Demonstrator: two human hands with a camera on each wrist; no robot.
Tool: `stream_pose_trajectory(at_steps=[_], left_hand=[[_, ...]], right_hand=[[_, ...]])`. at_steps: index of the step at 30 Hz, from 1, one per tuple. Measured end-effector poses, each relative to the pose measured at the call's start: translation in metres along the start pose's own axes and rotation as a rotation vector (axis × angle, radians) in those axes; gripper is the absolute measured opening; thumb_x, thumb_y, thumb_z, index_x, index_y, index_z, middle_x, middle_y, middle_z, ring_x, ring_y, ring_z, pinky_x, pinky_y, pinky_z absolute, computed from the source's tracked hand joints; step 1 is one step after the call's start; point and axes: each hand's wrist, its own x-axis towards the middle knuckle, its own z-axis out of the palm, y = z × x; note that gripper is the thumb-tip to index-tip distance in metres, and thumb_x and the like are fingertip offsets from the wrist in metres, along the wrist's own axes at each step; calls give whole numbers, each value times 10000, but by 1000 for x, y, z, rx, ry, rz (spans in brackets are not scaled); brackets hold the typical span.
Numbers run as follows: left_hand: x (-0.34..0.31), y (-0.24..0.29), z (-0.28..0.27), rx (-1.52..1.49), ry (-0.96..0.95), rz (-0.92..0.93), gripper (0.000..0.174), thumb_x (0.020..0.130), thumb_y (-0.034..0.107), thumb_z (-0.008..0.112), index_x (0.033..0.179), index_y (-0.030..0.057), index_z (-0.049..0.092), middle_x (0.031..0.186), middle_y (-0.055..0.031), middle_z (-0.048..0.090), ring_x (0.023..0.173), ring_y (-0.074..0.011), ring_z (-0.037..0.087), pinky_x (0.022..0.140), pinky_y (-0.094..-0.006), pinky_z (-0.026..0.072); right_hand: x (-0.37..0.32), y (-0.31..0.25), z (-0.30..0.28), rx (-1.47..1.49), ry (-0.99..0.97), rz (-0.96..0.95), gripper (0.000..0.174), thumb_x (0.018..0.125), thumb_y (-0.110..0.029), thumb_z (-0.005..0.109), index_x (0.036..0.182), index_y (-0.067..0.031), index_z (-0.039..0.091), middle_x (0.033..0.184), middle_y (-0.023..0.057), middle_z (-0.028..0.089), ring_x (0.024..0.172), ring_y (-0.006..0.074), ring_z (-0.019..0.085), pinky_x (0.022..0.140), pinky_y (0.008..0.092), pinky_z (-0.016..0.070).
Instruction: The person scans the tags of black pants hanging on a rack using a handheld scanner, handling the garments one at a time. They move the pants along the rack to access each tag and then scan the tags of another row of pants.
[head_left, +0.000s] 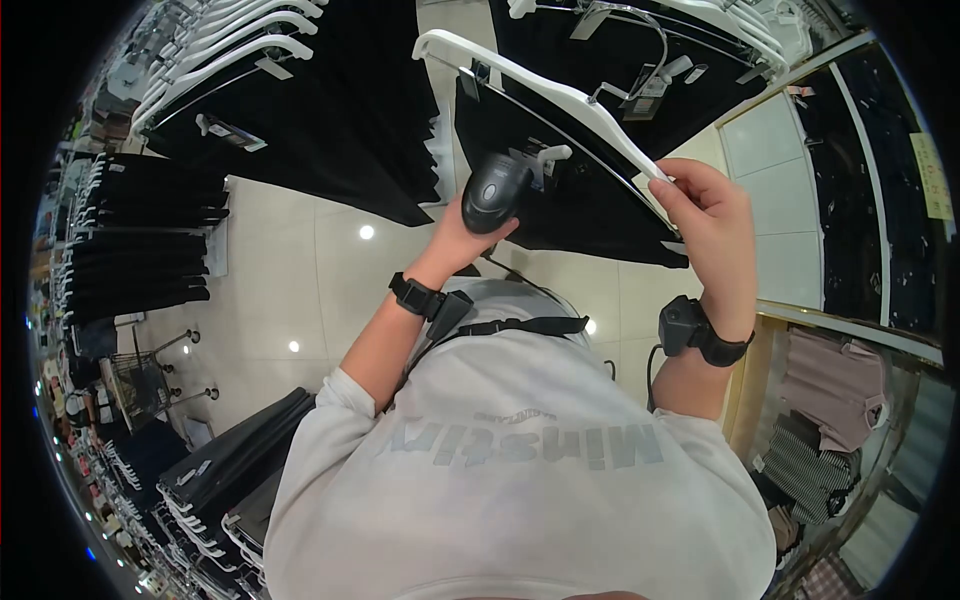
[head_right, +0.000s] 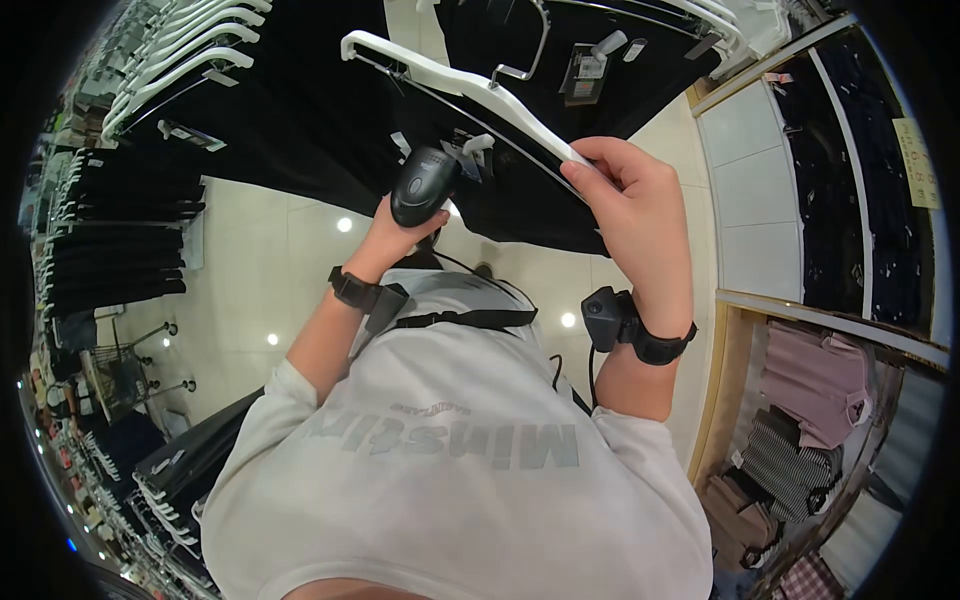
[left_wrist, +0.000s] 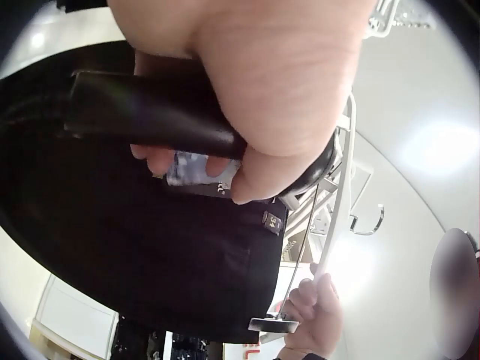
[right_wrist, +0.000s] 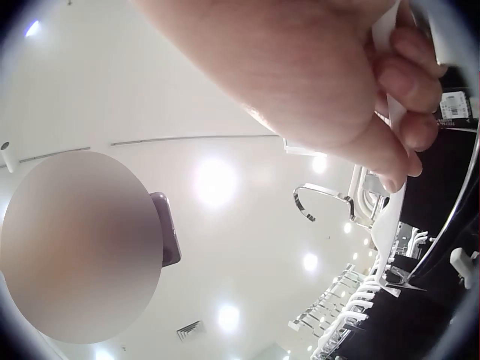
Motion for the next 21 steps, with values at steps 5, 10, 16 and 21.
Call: stream_pose_trajectory(at_steps=[5,10,16,21], left_hand=[[-1,4,10,-234,-124,-58,322,845,128,803,1097,36,625,923,-15,678,807,-128,640,762,-299,526],[-6,15,4,-446,-192,-113,315,867,68,762,1152,26,633,978,-32,695,799,-125,664,762,-296,542],[-14,31,-24,-274,-179,-32,352,867,35,726,1213,24,662,1015,-64,730,790,-119,675,745,-289,547],[-24,54,-36,-501,-182,-28,461,854,69,718,1303,21,626,1130,-126,720,788,-146,664,786,-327,549]], right_hand=[[-5,-2,-7,-11,-13,-36,195,897,-114,725,1044,15,731,688,3,600,610,62,487,531,237,355],[-7,-3,-9,-14,-6,-40,195,898,-115,725,1042,15,733,684,2,596,604,60,489,525,233,348],[-6,0,-12,-10,9,-26,197,898,-115,724,1047,14,734,689,4,598,615,65,495,533,242,356],[-8,2,-14,-4,14,-16,197,898,-120,724,1040,16,733,687,1,588,620,66,482,545,244,356]])
